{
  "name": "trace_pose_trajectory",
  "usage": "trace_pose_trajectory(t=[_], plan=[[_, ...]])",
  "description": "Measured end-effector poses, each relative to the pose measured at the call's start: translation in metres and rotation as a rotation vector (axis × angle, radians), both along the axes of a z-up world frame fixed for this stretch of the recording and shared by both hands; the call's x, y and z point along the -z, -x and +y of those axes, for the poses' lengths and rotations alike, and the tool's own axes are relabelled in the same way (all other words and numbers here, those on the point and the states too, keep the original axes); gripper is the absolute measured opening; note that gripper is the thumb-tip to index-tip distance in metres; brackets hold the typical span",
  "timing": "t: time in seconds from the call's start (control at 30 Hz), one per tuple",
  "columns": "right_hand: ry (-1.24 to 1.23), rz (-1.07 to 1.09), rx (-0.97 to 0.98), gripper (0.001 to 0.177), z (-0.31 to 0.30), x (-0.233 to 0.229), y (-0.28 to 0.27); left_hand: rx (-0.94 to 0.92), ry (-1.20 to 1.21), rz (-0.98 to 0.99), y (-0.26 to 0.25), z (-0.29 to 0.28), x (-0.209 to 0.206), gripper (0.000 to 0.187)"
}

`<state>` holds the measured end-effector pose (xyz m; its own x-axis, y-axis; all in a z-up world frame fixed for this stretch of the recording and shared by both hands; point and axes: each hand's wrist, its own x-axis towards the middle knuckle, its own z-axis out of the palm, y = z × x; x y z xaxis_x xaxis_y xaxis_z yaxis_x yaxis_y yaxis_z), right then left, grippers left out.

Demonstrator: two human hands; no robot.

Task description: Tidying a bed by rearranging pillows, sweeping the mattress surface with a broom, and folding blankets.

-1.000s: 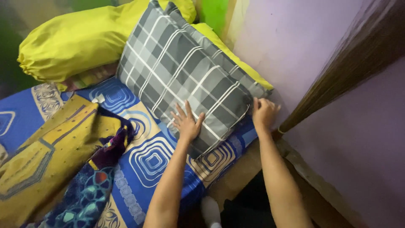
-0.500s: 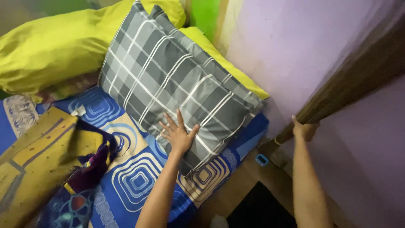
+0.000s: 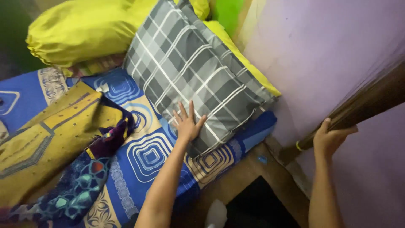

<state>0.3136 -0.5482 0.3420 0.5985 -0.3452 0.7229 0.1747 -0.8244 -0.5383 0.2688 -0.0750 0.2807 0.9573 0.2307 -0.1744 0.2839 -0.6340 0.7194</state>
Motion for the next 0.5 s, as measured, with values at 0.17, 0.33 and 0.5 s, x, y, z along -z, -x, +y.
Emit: trace_pose_trajectory(t=[0.17, 0.33, 0.5], plan=[[0.219, -0.083, -0.142, 0.060, 0.064, -0.051, 0.069, -0.142, 0.224, 0.078, 0.029, 0.007, 0.046, 0.078], [0.300, -0.023, -0.393, 0.065, 0.159, -0.086, 0.146, -0.240, 0.276, 0.049, 0.032, 0.038, 0.199, 0.086], [0.237, 0.449, -0.294, 0.081, 0.254, -0.104, 0.200, -0.332, 0.884, 0.254, 0.026, 0.038, 0.291, 0.062]])
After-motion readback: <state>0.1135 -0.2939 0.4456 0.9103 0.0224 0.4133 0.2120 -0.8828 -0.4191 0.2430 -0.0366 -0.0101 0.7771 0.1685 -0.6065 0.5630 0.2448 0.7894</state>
